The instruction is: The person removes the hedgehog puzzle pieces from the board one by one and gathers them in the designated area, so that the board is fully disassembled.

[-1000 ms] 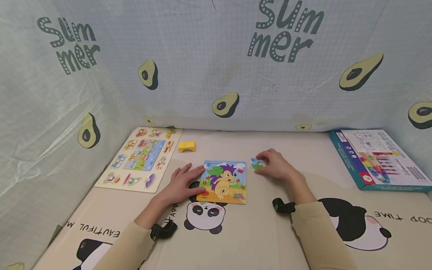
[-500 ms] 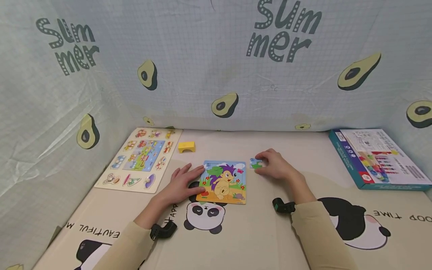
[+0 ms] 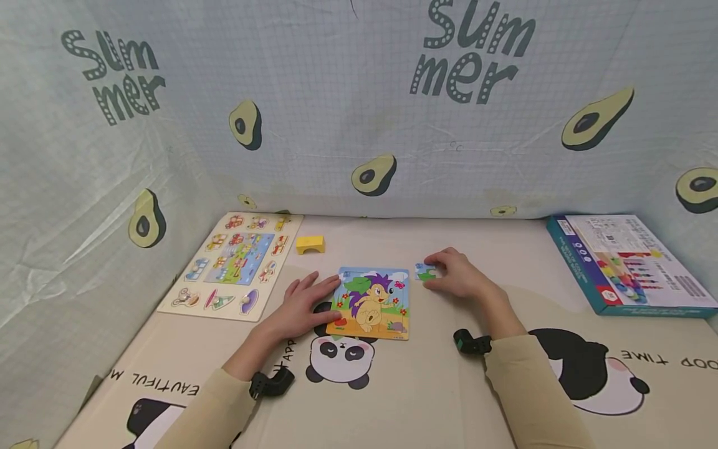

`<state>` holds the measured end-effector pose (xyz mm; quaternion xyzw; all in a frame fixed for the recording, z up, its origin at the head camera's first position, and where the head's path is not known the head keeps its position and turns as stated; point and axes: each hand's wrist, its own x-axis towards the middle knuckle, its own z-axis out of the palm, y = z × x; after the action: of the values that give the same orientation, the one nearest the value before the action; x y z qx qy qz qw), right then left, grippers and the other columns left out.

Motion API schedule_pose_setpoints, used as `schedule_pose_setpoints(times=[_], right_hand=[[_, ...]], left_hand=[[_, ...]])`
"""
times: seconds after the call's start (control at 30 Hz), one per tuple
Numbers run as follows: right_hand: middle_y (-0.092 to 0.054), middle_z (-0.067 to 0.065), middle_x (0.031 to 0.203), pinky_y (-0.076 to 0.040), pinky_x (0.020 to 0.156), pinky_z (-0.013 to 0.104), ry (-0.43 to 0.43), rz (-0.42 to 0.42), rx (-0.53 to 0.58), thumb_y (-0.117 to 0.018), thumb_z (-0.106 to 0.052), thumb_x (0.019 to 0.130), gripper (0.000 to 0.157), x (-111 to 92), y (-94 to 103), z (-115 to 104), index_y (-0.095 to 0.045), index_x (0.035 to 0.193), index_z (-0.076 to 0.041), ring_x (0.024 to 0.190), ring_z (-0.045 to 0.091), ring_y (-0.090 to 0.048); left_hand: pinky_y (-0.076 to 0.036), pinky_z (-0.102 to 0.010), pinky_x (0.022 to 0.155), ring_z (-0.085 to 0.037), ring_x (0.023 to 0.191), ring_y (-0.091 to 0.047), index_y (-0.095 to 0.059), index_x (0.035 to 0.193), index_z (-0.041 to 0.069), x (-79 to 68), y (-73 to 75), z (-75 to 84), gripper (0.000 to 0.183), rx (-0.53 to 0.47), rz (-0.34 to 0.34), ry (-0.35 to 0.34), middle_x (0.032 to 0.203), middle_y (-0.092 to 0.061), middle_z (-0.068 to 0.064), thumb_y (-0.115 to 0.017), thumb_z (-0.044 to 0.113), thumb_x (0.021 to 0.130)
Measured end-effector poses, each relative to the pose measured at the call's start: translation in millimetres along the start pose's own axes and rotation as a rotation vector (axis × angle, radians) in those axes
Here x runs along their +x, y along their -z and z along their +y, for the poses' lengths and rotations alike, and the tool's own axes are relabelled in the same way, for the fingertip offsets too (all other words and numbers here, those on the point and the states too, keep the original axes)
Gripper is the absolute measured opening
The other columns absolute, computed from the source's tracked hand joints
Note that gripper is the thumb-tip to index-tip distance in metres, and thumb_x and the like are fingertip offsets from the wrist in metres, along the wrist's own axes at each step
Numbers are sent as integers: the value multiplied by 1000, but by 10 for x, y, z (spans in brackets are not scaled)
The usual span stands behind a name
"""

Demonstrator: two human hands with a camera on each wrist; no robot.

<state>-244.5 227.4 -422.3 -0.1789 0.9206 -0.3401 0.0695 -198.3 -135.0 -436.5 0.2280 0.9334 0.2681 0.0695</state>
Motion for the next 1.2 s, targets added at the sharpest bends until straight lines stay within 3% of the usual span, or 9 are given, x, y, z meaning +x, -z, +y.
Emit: schedule_pose_setpoints(times=[0.8,1.0,1.2], right_hand=[[-49,26,131,-46,96,53,14,-5,-10,-75,-16,91,47,-6,1,33,-61,130,5,111,37,-49],[-48,25,132,-46,97,53,-12,1,12,-77,-18,90,53,-18,21,8,-58,135,4,112,37,-49],[-50,22,134,-47,95,53,38,29,39,-75,-16,92,53,3,38,-62,-55,138,1,114,38,-50]], left_hand=[[2,-58,118,-34,152,-12,-44,155,15,-11,-11,12,71,-4,6,-2,160,-39,0,-69,43,94],[2,-57,118,-35,152,-12,-44,154,15,-7,-13,19,71,-6,7,-1,159,-39,-1,-70,43,94],[1,-58,118,-35,152,-12,-44,155,15,-9,-6,15,71,5,8,-3,160,-38,-1,-69,43,94]])
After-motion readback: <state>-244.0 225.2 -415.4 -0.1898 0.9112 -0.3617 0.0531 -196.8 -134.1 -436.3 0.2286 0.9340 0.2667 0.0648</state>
